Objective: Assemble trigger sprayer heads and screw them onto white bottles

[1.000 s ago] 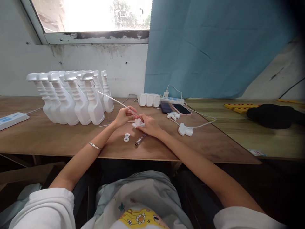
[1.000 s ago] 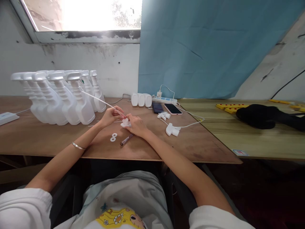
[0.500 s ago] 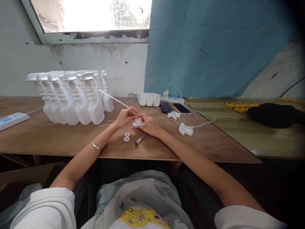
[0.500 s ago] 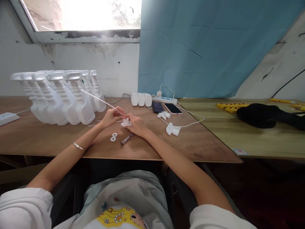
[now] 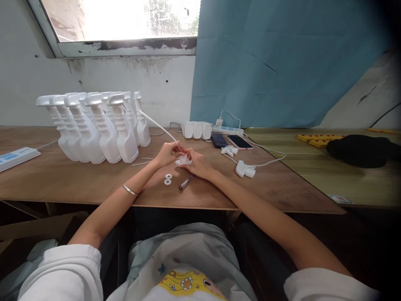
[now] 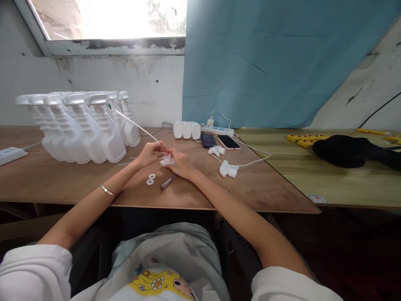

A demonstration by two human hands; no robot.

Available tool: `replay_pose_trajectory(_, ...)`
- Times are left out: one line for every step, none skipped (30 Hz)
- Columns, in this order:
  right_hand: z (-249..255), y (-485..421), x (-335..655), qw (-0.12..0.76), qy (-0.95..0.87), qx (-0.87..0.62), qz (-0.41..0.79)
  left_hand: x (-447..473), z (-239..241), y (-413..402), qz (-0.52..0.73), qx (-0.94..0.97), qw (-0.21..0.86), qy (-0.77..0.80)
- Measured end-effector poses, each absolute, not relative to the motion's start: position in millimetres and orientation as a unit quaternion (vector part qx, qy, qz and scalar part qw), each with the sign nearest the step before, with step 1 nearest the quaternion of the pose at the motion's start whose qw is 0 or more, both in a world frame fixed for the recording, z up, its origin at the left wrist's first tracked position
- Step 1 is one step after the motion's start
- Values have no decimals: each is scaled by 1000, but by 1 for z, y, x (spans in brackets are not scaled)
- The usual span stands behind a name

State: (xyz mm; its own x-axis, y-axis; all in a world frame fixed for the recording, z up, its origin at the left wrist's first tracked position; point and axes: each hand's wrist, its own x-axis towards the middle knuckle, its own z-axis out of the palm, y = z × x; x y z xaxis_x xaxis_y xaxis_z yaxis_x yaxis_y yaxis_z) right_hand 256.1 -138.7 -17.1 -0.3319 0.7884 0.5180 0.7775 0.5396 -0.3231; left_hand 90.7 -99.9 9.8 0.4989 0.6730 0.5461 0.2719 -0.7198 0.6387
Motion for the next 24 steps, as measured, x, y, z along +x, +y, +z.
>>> replay_pose_trajectory(-17, -138, 256, 323, -815, -481, 9, 91, 11, -100, 407, 836, 232, 286)
replay_pose_trajectory(-18, -138, 256, 323, -814, -482, 8, 92, 12, -100, 402, 840, 225, 288)
replay_pose_trajectory(-18, -138, 256, 324, -814, -482, 8, 92, 13, -101, 396, 843, 219, 291)
replay_pose_trajectory(-18, -138, 256, 324, -815, -481, 8, 93, 14, -101, 391, 845, 215, 295)
replay_pose_trajectory(-18, -138, 256, 325, -815, -480, 9, 93, 15, -100, 386, 847, 213, 298)
replay_pose_trajectory(-19, -138, 256, 325, -815, -479, 9, 94, 15, -100, 381, 848, 213, 300)
replay_pose_trajectory(-19, -138, 256, 326, -815, -479, 10, 94, 16, -100, 377, 849, 214, 301)
replay_pose_trajectory(-20, -137, 256, 327, -815, -478, 10, 95, 16, -99, 373, 850, 216, 302)
replay_pose_trajectory(-21, -137, 256, 326, -815, -478, 12, 95, 16, -98, 370, 851, 218, 302)
replay_pose_trajectory(-22, -136, 257, 326, -815, -478, 13, 96, 16, -97, 367, 852, 220, 302)
replay_pose_trajectory(-23, -135, 257, 326, -815, -479, 15, 97, 16, -96, 363, 853, 221, 302)
replay_pose_trajectory(-24, -134, 257, 327, -814, -480, 16, 97, 16, -96, 360, 855, 221, 302)
replay_pose_trajectory(-25, -134, 258, 329, -812, -481, 17, 98, 16, -95, 356, 856, 221, 302)
replay_pose_trajectory(-25, -133, 258, 331, -810, -483, 19, 98, 16, -95, 352, 857, 222, 303)
replay_pose_trajectory(-26, -132, 258, 334, -808, -484, 20, 98, 15, -95, 349, 858, 224, 304)
replay_pose_trajectory(-26, -132, 258, 335, -807, -486, 22, 99, 15, -96, 347, 858, 227, 303)
replay_pose_trajectory(-26, -132, 258, 336, -806, -487, 24, 98, 14, -97, 350, 856, 231, 302)
replay_pose_trajectory(-26, -132, 258, 336, -806, -487, 28, 98, 13, -98, 356, 853, 236, 300)
replay_pose_trajectory(-26, -132, 258, 336, -806, -486, 33, 98, 11, -99, 366, 847, 242, 299)
replay_pose_trajectory(-25, -132, 258, 337, -805, -486, 40, 98, 8, -100, 378, 841, 248, 298)
replay_pose_trajectory(-25, -131, 257, 340, -803, -487, 50, 98, 6, -100, 393, 833, 253, 297)
replay_pose_trajectory(-25, -131, 257, 347, -798, -489, 62, 98, 3, -101, 411, 823, 255, 298)
replay_pose_trajectory(-25, -130, 257, 358, -790, -492, 75, 98, -1, -100, 432, 810, 256, 302)
replay_pose_trajectory(-25, -129, 257, 374, -781, -493, 90, 98, -4, -99, 452, 795, 262, 309)
